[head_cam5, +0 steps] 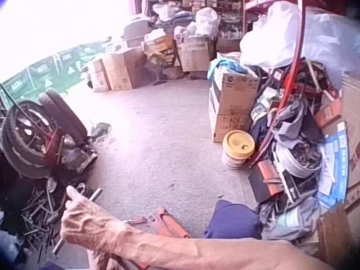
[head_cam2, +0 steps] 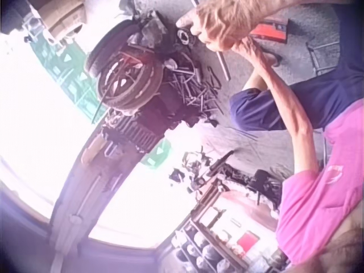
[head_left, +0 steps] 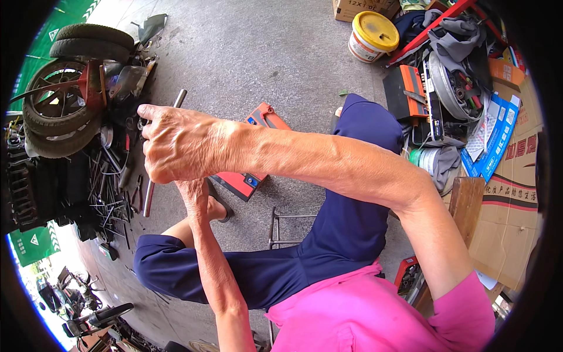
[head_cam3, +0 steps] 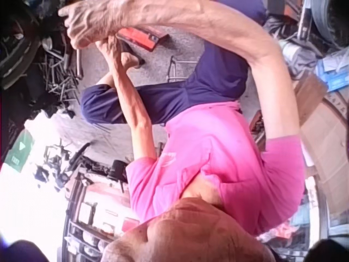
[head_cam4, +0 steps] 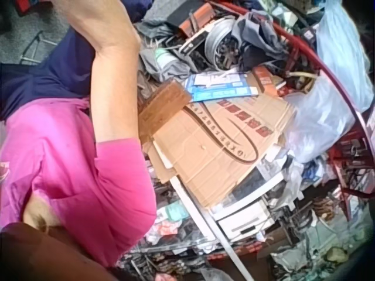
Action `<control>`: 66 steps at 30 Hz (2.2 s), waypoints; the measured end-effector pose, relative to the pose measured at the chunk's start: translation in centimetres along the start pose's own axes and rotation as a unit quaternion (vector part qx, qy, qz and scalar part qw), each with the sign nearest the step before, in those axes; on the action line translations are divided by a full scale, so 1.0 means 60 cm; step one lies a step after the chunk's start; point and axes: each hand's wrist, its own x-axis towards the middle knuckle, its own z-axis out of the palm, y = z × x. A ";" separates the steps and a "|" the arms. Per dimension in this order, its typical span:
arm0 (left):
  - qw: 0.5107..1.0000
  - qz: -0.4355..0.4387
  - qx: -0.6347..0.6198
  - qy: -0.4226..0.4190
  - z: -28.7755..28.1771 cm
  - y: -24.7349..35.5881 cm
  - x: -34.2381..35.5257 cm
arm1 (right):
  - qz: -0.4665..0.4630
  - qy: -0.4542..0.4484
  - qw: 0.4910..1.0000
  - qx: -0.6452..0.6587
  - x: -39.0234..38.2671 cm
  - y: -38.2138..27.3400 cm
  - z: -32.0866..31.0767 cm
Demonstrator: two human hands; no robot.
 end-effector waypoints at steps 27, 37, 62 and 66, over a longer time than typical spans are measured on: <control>0.996 -0.006 0.030 0.089 0.011 -0.034 -0.004 | -0.021 -0.016 1.000 0.002 0.029 0.000 0.006; 0.970 0.038 -0.132 0.202 0.016 -0.031 0.014 | 0.003 -0.031 1.000 -0.004 0.055 0.008 0.042; 0.981 0.141 -0.086 0.104 0.083 0.173 0.050 | 0.110 0.055 0.991 0.042 0.001 0.061 -0.053; 0.975 0.157 -0.131 0.082 0.142 0.144 0.083 | 0.153 -0.020 0.987 0.037 -0.050 0.084 -0.064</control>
